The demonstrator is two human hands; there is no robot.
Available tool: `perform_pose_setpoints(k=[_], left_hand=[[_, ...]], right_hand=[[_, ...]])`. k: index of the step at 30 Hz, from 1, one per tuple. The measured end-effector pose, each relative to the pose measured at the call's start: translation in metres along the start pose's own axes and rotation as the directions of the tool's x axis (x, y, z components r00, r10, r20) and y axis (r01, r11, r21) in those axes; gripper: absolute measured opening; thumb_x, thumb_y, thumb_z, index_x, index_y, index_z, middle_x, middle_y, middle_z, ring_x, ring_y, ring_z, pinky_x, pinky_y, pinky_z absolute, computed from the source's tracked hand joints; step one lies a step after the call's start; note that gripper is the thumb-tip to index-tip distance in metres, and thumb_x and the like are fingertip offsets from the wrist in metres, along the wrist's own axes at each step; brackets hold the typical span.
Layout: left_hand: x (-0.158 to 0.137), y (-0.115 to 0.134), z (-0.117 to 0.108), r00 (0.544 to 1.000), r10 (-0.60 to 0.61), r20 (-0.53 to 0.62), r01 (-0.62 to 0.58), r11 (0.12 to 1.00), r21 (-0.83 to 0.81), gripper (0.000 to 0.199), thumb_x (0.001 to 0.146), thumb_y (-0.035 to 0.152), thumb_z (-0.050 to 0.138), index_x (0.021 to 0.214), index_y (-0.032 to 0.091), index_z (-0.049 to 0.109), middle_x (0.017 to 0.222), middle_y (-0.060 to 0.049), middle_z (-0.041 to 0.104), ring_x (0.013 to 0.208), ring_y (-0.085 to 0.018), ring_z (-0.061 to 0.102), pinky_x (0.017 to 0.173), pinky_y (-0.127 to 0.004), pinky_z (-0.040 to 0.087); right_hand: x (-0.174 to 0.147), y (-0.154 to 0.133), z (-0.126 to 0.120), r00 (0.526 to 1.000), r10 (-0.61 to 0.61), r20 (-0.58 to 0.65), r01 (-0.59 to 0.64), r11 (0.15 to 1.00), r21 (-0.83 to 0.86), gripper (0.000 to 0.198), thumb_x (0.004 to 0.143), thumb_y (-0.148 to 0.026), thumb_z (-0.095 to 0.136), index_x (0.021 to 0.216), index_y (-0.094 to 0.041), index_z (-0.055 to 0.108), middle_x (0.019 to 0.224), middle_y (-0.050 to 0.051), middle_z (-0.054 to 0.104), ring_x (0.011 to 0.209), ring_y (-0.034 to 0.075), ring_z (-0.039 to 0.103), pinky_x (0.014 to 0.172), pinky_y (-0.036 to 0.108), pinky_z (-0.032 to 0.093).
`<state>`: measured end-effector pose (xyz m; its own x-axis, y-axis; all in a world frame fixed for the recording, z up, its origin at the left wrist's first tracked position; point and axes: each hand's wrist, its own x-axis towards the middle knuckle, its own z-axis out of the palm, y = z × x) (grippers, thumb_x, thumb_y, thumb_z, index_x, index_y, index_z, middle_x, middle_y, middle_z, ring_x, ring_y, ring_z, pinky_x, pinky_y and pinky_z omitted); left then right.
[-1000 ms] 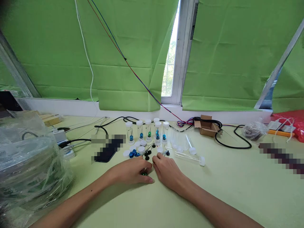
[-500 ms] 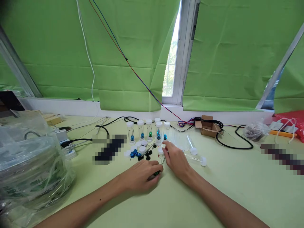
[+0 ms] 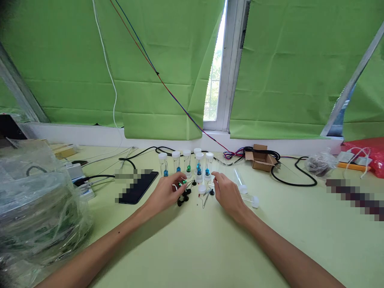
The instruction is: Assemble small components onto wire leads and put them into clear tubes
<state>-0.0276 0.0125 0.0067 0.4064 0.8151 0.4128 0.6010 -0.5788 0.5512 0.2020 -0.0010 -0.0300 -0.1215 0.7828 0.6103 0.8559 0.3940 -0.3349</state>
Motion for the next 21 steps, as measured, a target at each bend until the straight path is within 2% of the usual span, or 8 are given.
perform_pose_setpoints(k=[3, 6, 11, 13, 16, 21], left_hand=[[0.006, -0.006, -0.001, 0.993, -0.09, -0.075, 0.074, 0.978, -0.195, 0.023, 0.084, 0.037, 0.055, 0.095, 0.018, 0.062, 0.086, -0.006, 0.068, 0.069, -0.017, 0.064, 0.062, -0.028, 0.049], [0.01, -0.009, 0.0, 0.98, -0.199, -0.021, 0.172, 0.891, -0.421, 0.03, 0.08, 0.041, 0.061, 0.095, 0.015, 0.06, 0.088, -0.01, 0.071, 0.067, -0.019, 0.067, 0.063, -0.031, 0.053], [0.01, -0.009, 0.0, 0.949, -0.316, 0.015, 0.277, 0.805, -0.524, 0.037, 0.077, 0.046, 0.066, 0.094, 0.014, 0.06, 0.085, -0.011, 0.074, 0.064, -0.021, 0.07, 0.063, -0.032, 0.053], [0.01, -0.009, 0.0, 0.944, -0.329, -0.001, 0.274, 0.789, -0.551, 0.038, 0.076, 0.047, 0.067, 0.094, 0.015, 0.059, 0.084, -0.01, 0.074, 0.065, -0.021, 0.07, 0.063, -0.032, 0.053], [0.011, -0.011, 0.0, 0.951, -0.301, -0.07, 0.199, 0.769, -0.608, 0.037, 0.074, 0.047, 0.068, 0.09, 0.015, 0.06, 0.08, -0.008, 0.072, 0.067, -0.021, 0.071, 0.063, -0.032, 0.054], [0.013, -0.01, -0.001, 0.93, -0.305, -0.203, 0.126, 0.787, -0.604, 0.034, 0.072, 0.045, 0.07, 0.084, 0.015, 0.062, 0.07, -0.004, 0.066, 0.057, -0.017, 0.064, 0.051, -0.027, 0.05]], right_hand=[[-0.001, -0.001, 0.001, 0.999, -0.017, 0.042, 0.017, 1.0, 0.002, 0.027, 0.094, -0.017, 0.036, 0.112, -0.017, 0.056, 0.094, 0.008, 0.064, 0.071, 0.019, 0.061, 0.066, 0.032, 0.047], [-0.003, -0.001, 0.004, 0.995, -0.05, 0.089, 0.048, 0.999, 0.022, 0.026, 0.094, -0.015, 0.038, 0.11, -0.018, 0.058, 0.098, 0.008, 0.062, 0.075, 0.019, 0.061, 0.068, 0.031, 0.047], [-0.007, -0.003, 0.009, 0.98, -0.127, 0.154, 0.115, 0.99, 0.085, 0.025, 0.094, -0.013, 0.041, 0.108, -0.02, 0.06, 0.105, 0.009, 0.061, 0.088, 0.02, 0.063, 0.077, 0.033, 0.049], [-0.008, -0.004, 0.011, 0.973, -0.148, 0.175, 0.131, 0.986, 0.105, 0.024, 0.094, -0.013, 0.042, 0.108, -0.02, 0.06, 0.106, 0.009, 0.061, 0.088, 0.02, 0.063, 0.077, 0.033, 0.05], [-0.009, -0.007, 0.012, 0.965, -0.173, 0.196, 0.153, 0.982, 0.114, 0.024, 0.094, -0.014, 0.041, 0.109, -0.02, 0.059, 0.107, 0.009, 0.061, 0.088, 0.019, 0.063, 0.077, 0.033, 0.051], [-0.01, -0.013, 0.015, 0.968, -0.176, 0.178, 0.164, 0.983, 0.083, 0.029, 0.094, -0.013, 0.041, 0.118, -0.02, 0.054, 0.111, 0.01, 0.06, 0.094, 0.022, 0.061, 0.077, 0.037, 0.052]])
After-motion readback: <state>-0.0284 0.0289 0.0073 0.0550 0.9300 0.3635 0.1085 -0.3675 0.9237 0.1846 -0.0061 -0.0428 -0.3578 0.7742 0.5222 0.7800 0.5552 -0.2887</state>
